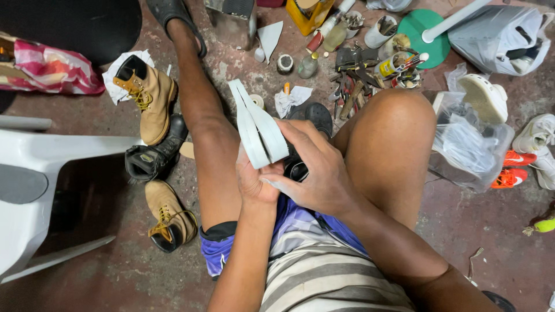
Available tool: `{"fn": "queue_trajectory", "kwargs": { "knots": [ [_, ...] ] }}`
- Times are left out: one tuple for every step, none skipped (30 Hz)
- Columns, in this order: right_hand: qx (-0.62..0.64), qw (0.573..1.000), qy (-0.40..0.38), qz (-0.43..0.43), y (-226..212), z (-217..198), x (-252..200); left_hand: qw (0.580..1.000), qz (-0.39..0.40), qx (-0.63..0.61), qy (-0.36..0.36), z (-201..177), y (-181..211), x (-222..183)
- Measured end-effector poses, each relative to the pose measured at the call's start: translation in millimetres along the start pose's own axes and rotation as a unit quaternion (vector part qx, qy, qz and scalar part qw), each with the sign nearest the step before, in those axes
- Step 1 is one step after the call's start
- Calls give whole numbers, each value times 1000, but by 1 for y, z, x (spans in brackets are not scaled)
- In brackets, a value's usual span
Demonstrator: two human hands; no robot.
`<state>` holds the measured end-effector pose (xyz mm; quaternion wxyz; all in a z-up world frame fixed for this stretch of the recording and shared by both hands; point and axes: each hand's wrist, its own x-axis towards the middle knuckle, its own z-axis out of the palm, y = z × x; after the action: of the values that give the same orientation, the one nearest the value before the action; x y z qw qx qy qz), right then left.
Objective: The person holds a white shoe sole, wipes its surface by hand, and then uses a pen to mark lines across the sole while resting it on their knee.
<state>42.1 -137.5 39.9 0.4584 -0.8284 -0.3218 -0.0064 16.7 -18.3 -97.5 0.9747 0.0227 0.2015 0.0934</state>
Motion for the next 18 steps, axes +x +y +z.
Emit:
{"fn": "queue_trajectory", "kwargs": {
  "knots": [
    [35, 999, -15, 22, 3, -4, 2, 1000, -18, 2, -17, 3, 1, 0],
    [71, 996, -34, 43, 6, -10, 5, 999, -33, 4, -31, 5, 2, -1],
    [107, 991, -53, 64, 10, -15, 7, 998, -48, 5, -46, 7, 3, -2],
    [77, 995, -52, 32, 13, -18, 9, 998, -52, -9, -41, 7, 3, -4],
    [46, 998, -52, -1, 16, -22, 10, 997, -56, -22, -36, 7, 4, -5],
    [16, 998, -51, -34, 18, -23, 11, 997, -61, -36, -32, 6, 4, -6],
    [9, 997, -50, -54, 19, -24, 12, 996, -67, -45, -39, 5, 3, -7],
    [-1, 996, -48, -77, 21, -26, 14, 994, -74, -55, -50, 4, 1, -7],
    [-10, 994, -47, -99, 22, -28, 16, 993, -81, -65, -60, 4, -1, -6],
    [-23, 993, -51, -103, 23, -29, 17, 992, -87, -67, -56, 3, -2, -7],
    [-36, 992, -55, -107, 23, -31, 17, 992, -94, -70, -51, 2, -2, -7],
    [-49, 991, -59, -113, 24, -32, 18, 991, -100, -72, -49, 2, -2, -6],
    [-48, 991, -59, -113, 25, -33, 20, 991, -101, -68, -54, 3, -1, -4],
    [-45, 991, -62, -109, 25, -33, 20, 991, -101, -64, -55, 3, -1, -5],
    [-42, 991, -65, -106, 26, -33, 20, 992, -100, -60, -56, 3, -1, -6],
    [-41, 992, -64, -101, 26, -32, 19, 993, -97, -57, -42, 3, 0, -7],
    [-40, 993, -62, -97, 26, -31, 17, 994, -94, -53, -27, 3, 0, -9],
    [-40, 993, -59, -95, 26, -31, 18, 995, -90, -49, -17, 5, 1, -8]
  ]
}}
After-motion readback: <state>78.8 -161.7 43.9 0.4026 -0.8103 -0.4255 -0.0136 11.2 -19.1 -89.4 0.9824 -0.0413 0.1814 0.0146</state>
